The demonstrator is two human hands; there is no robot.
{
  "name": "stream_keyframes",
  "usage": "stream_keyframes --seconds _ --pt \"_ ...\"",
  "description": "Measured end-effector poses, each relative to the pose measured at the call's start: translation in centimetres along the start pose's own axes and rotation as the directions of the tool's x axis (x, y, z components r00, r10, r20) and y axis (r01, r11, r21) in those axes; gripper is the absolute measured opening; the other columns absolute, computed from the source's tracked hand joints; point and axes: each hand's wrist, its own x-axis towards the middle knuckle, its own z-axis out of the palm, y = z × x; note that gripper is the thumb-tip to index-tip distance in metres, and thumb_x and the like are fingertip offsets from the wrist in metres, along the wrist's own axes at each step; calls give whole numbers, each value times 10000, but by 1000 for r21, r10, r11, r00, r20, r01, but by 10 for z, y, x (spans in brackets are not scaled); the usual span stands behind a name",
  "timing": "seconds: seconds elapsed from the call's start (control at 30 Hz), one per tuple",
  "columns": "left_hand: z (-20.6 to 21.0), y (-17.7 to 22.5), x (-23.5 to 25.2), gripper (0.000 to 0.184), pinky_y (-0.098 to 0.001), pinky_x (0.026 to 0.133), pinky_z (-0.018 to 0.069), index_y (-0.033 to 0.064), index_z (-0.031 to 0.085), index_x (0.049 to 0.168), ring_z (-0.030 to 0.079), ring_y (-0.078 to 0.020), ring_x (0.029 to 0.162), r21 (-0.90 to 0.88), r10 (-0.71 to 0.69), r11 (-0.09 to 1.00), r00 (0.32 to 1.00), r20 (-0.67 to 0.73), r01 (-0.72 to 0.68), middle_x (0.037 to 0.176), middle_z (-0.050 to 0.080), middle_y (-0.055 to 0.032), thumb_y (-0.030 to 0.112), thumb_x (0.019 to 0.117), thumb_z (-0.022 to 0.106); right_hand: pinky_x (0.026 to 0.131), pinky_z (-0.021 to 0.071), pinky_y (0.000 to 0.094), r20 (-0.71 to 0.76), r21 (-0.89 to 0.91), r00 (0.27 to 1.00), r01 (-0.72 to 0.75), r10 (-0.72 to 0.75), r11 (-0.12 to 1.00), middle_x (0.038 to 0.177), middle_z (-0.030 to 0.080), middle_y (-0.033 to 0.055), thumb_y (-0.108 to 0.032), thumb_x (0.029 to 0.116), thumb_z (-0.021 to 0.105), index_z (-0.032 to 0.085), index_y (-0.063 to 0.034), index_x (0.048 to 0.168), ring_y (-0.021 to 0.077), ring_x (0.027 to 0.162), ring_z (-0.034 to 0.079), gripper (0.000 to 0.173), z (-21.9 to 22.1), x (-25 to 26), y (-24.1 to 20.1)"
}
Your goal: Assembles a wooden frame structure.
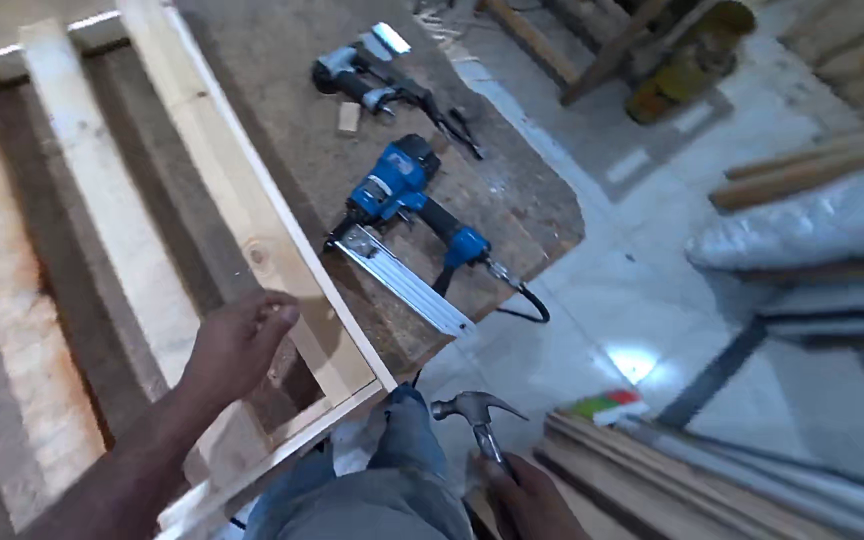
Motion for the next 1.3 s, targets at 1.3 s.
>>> stream_keyframes --seconds 1.3 --pt "79 -89 119 806 -655 1200 190 40 666 1038 506 -421 1331 378 721 646 693 -18 -663 1192 665 -203 706 985 215 355 499 281 -201 967 973 180 109 178 578 498 -8 -461 1122 189 487 -78 1025 102 385 500 495 256 20 -45"
